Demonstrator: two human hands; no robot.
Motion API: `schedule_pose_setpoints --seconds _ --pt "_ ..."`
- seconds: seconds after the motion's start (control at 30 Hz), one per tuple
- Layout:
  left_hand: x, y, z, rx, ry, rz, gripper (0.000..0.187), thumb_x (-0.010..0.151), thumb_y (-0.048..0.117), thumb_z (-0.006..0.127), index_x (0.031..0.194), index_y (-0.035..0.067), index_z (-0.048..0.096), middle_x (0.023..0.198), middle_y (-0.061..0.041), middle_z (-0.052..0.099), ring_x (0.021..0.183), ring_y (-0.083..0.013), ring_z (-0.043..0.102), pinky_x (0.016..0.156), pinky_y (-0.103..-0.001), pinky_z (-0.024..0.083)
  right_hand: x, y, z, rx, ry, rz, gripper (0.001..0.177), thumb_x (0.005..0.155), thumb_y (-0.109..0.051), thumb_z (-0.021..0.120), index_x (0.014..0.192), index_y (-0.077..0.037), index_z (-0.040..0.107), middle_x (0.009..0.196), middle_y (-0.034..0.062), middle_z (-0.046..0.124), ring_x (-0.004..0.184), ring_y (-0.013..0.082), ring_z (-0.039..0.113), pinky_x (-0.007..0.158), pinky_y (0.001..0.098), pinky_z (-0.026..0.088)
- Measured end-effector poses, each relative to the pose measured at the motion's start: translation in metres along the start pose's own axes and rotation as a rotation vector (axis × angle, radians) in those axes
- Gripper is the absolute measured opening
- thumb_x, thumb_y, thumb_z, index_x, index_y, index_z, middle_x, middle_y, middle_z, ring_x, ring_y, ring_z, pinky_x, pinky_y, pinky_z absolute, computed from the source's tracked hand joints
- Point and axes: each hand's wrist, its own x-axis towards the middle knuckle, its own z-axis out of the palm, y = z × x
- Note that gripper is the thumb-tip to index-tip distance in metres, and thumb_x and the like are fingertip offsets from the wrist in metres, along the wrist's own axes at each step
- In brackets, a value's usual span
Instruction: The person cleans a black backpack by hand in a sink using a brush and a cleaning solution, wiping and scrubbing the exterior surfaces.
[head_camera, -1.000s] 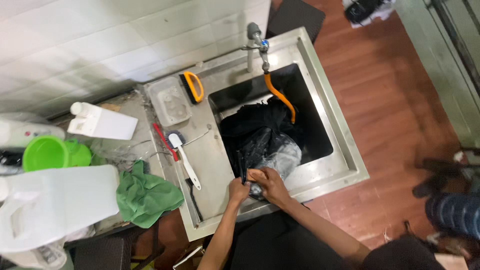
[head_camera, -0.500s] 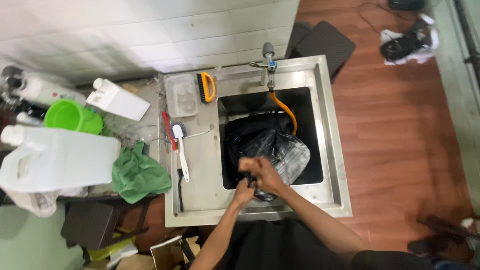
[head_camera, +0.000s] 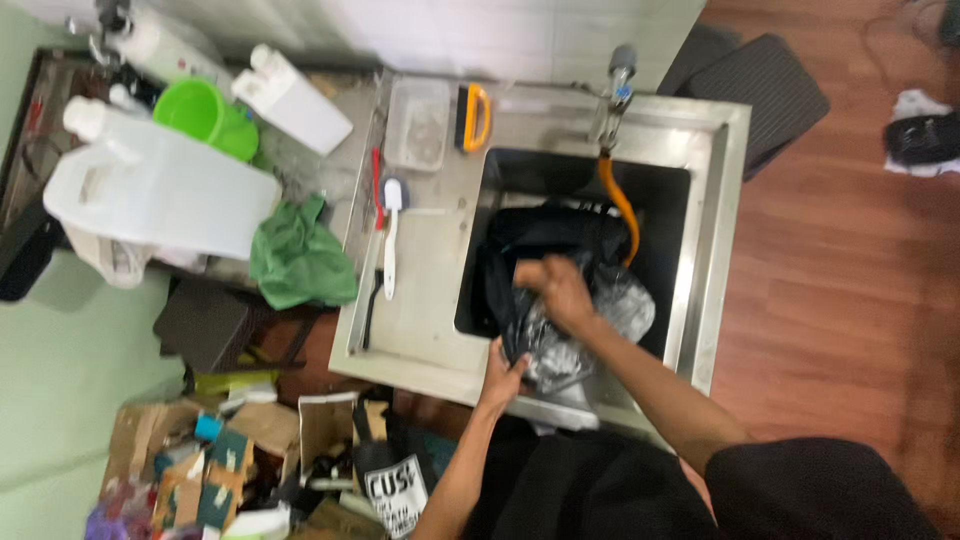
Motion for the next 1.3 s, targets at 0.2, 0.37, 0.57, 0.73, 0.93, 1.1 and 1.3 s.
schedule_pose_setpoints --seconds 0.2,0.37,0.57,0.73,0.93,1.1,1.3 --pt "-0.007 -0.017 0.018 0.041 0.023 0.001 0.064 0.1 0.026 0.07 0.151 0.019 0.032 0.099 -0.019 0.068 0.065 -0.0184 0.07 0.053 -0.028 0.066 -0.016 -0.031 0.036 -0.214 0.092 -0.208 0.046 0.071 -0.012 0.073 0.112 0.008 0.074 0.105 0.0329 0.063 0.101 0.0538 0.059 0.09 0.0571 0.045" --pt "0.011 -0.063 0.019 0.063 0.039 0.068 0.048 0.099 0.014 0.066 0.139 0.013 0.04 0.098 -0.026 0.068 0.054 -0.0309 0.073 0.053 -0.034 0.068 -0.058 -0.04 -0.007 -0.034 -0.258 -0.198 0.058 0.067 -0.009 0.069 0.122 -0.024 0.08 0.092 0.0153 0.063 0.083 0.0436 0.061 0.072 0.0471 0.051" --pt "0.01 -0.057 0.017 0.252 0.15 0.046 0.057 0.096 0.036 0.073 0.143 0.018 0.046 0.093 -0.018 0.071 0.077 -0.0277 0.076 0.064 -0.041 0.061 -0.022 0.064 -0.028 -0.525 0.11 -0.355 0.079 0.057 -0.019 0.08 0.135 -0.029 0.069 0.104 0.0122 0.056 0.089 0.0356 0.056 0.08 0.0469 0.048" --pt "0.002 -0.052 0.002 0.122 0.014 0.073 0.047 0.104 0.027 0.065 0.141 0.013 0.04 0.095 -0.017 0.07 0.067 -0.023 0.074 0.058 -0.035 0.063 -0.076 0.05 0.021 0.046 -0.171 -0.503 0.05 0.087 -0.046 0.054 0.113 -0.011 0.079 0.121 0.0221 0.057 0.106 0.0431 0.058 0.094 0.0492 0.047" --pt "-0.021 -0.019 0.024 0.078 -0.019 0.091 0.039 0.102 0.02 0.064 0.136 0.013 0.045 0.09 -0.014 0.07 0.062 -0.0248 0.076 0.06 -0.034 0.068 -0.064 0.124 -0.035 -0.112 0.094 -0.486 0.062 0.097 -0.051 0.048 0.131 -0.005 0.071 0.128 0.0263 0.05 0.113 0.0469 0.055 0.102 0.0504 0.042" --pt "-0.018 -0.025 0.025 -0.071 -0.063 0.094 0.046 0.101 0.014 0.066 0.138 0.008 0.039 0.094 -0.019 0.064 0.068 -0.0292 0.075 0.066 -0.041 0.068 -0.104 0.068 -0.002 0.157 -0.09 -0.488 0.089 0.097 -0.076 0.031 0.138 -0.006 0.068 0.138 0.0284 0.046 0.105 0.0436 0.055 0.096 0.0483 0.047" --pt "-0.01 -0.036 0.018 -0.016 -0.118 0.085 0.048 0.107 0.022 0.059 0.144 0.007 0.032 0.109 -0.027 0.061 0.077 -0.034 0.078 0.077 -0.042 0.071 -0.086 0.049 -0.091 0.379 0.207 -0.431 0.032 0.103 -0.015 0.044 0.088 0.01 0.056 0.111 0.0213 0.063 0.108 0.0311 0.062 0.116 0.0388 0.04"
